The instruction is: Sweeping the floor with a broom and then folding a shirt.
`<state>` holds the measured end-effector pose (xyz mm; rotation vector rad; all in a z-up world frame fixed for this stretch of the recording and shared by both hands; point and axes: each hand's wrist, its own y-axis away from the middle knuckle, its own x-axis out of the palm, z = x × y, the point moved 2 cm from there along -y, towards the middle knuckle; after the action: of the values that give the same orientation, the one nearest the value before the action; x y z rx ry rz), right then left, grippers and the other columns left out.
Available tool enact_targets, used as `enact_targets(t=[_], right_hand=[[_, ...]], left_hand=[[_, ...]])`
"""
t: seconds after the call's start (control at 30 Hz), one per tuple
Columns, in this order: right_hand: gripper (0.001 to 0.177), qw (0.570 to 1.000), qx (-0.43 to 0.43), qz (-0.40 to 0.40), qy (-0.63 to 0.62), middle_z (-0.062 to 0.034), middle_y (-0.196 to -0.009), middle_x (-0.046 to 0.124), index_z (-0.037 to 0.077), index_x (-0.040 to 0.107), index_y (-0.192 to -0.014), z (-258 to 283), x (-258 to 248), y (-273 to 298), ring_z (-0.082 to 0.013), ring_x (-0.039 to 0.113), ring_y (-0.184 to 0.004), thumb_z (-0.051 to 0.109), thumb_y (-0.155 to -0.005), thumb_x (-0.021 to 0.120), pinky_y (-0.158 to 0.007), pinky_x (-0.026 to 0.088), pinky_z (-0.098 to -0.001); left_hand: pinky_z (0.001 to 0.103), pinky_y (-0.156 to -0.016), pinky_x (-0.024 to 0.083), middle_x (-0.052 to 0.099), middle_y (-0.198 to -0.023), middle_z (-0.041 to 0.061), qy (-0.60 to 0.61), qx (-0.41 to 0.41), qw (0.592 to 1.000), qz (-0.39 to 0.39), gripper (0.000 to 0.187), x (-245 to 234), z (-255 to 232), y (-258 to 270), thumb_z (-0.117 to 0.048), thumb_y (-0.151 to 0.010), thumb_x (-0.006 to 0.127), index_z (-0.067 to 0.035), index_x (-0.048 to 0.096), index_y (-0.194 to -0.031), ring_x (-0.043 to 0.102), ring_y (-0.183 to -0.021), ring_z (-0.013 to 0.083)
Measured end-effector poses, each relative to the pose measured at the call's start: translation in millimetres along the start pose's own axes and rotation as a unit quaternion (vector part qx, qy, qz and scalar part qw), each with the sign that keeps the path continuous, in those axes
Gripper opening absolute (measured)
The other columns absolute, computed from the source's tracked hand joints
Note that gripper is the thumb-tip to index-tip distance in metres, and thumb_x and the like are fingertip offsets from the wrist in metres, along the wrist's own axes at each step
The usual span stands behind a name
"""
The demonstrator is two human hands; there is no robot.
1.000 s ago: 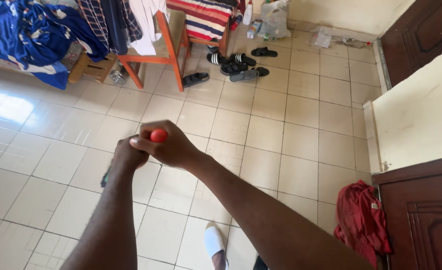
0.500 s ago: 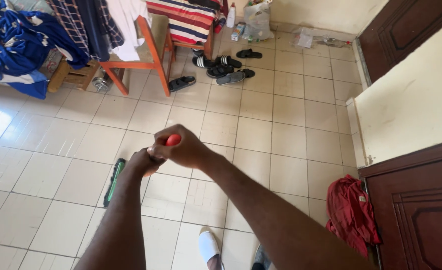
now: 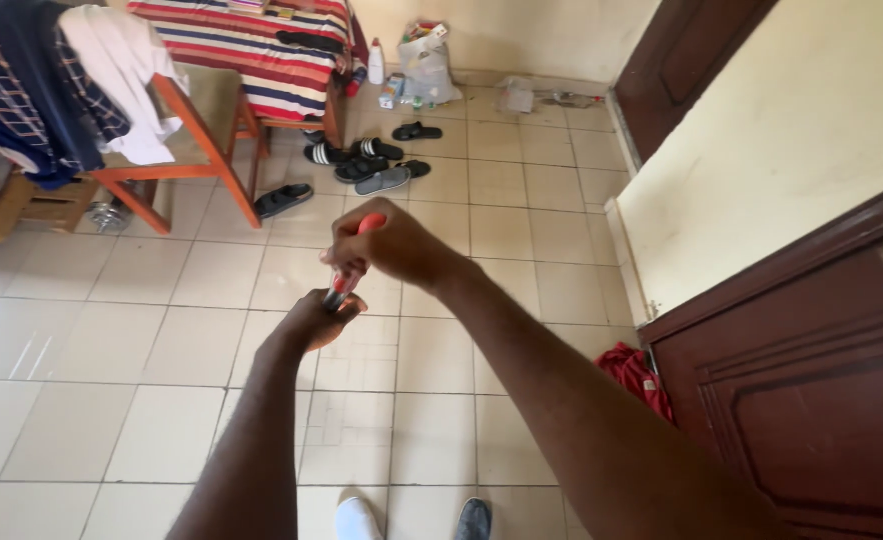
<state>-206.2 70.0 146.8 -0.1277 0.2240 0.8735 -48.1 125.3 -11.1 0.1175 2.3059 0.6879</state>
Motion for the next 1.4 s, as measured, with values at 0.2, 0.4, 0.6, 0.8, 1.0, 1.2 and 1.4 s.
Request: enact_targets(t=[0.2,0.4,0.6,0.8,1.0,1.2,1.4], right_hand=[[0.023,0.995,0.032,-0.012,-0.089,-0.0056,-0.063,0.066,0.003,0.063,-0.062,15.1,-42.5,32.5,-0.0132,0.065,-0.056,0.009,-0.082,0.07,-0.06,0.055,-0.0301],[0.033,0.992,-0.035,-0.004,-0.118,-0.003,-0.059,0.056,0.006,0.054,-0.06,19.1,-27.2,23.9,-0.0132,0.061,-0.057,0.014,-0.088,0.07,-0.059,0.058,-0.0317],[0.037,0.992,-0.034,0.017,-0.119,-0.0015,-0.057,0.056,0.01,0.061,-0.066,66.6,14.9,-2.1,-0.015,0.064,-0.054,0.035,-0.094,0.063,-0.055,0.055,-0.032],[0.042,0.979,-0.101,0.06,-0.165,-0.003,-0.058,0.056,0.007,0.056,-0.065,61.4,75.5,-87.7,-0.0156,0.061,-0.056,0.033,-0.096,0.065,-0.062,0.056,-0.0341],[0.036,0.976,-0.111,0.07,-0.173,-0.0034,-0.059,0.057,0.007,0.056,-0.065,66.9,137.4,-136.8,-0.0159,0.064,-0.059,0.023,-0.096,0.06,-0.064,0.057,-0.0352],[0.033,0.975,-0.096,0.079,-0.182,-0.0033,-0.061,0.056,0.008,0.053,-0.065,17.1,198.7,-155.4,-0.0158,0.063,-0.062,0.015,-0.098,0.058,-0.066,0.056,-0.0353],[0.029,0.977,-0.049,0.051,-0.201,-0.0033,-0.062,0.059,0.007,0.058,-0.065,-26.4,211.6,-166.2,-0.0151,0.059,-0.059,0.011,-0.093,0.057,-0.061,0.053,-0.0341]], left_hand=[[0.043,-0.078,0.056,0.073,-0.082,0.011,0.019,0.007,0.996,-0.09,0.033,26.5,-62.8,11.1,-0.032,-0.097,0.05,-0.009,0.074,-0.097,0.069,-0.075,0.0262],[0.049,-0.072,0.055,0.072,-0.076,0.022,0.035,0.036,0.979,-0.198,0.034,20.1,-45.9,12.0,-0.027,-0.092,0.058,0.002,0.069,-0.079,0.069,-0.07,0.0359],[0.053,-0.075,0.055,0.07,-0.078,0.028,0.037,0.054,0.957,-0.283,0.037,-23.2,5.0,14.0,-0.029,-0.092,0.058,0.005,0.068,-0.08,0.069,-0.076,0.0445],[0.054,-0.077,0.054,0.07,-0.078,0.028,0.032,0.024,0.946,-0.322,0.038,-90.8,70.7,21.9,-0.03,-0.091,0.058,0.005,0.068,-0.082,0.069,-0.078,0.0459],[0.054,-0.078,0.056,0.071,-0.081,0.027,0.009,-0.026,0.951,-0.308,0.037,-148.8,127.6,41.8,-0.029,-0.093,0.058,0.006,0.068,-0.086,0.07,-0.079,0.0448],[0.048,-0.088,0.058,0.076,-0.099,0.021,-0.048,-0.116,0.97,-0.209,0.027,-162.3,177.8,49.4,-0.023,-0.091,0.058,-0.004,0.074,-0.099,0.073,-0.093,0.0378],[0.047,-0.093,0.056,0.076,-0.104,0.018,-0.045,-0.066,0.978,-0.195,0.023,-138.4,233.5,1.1,-0.025,-0.089,0.063,-0.01,0.076,-0.101,0.073,-0.097,0.0362]])
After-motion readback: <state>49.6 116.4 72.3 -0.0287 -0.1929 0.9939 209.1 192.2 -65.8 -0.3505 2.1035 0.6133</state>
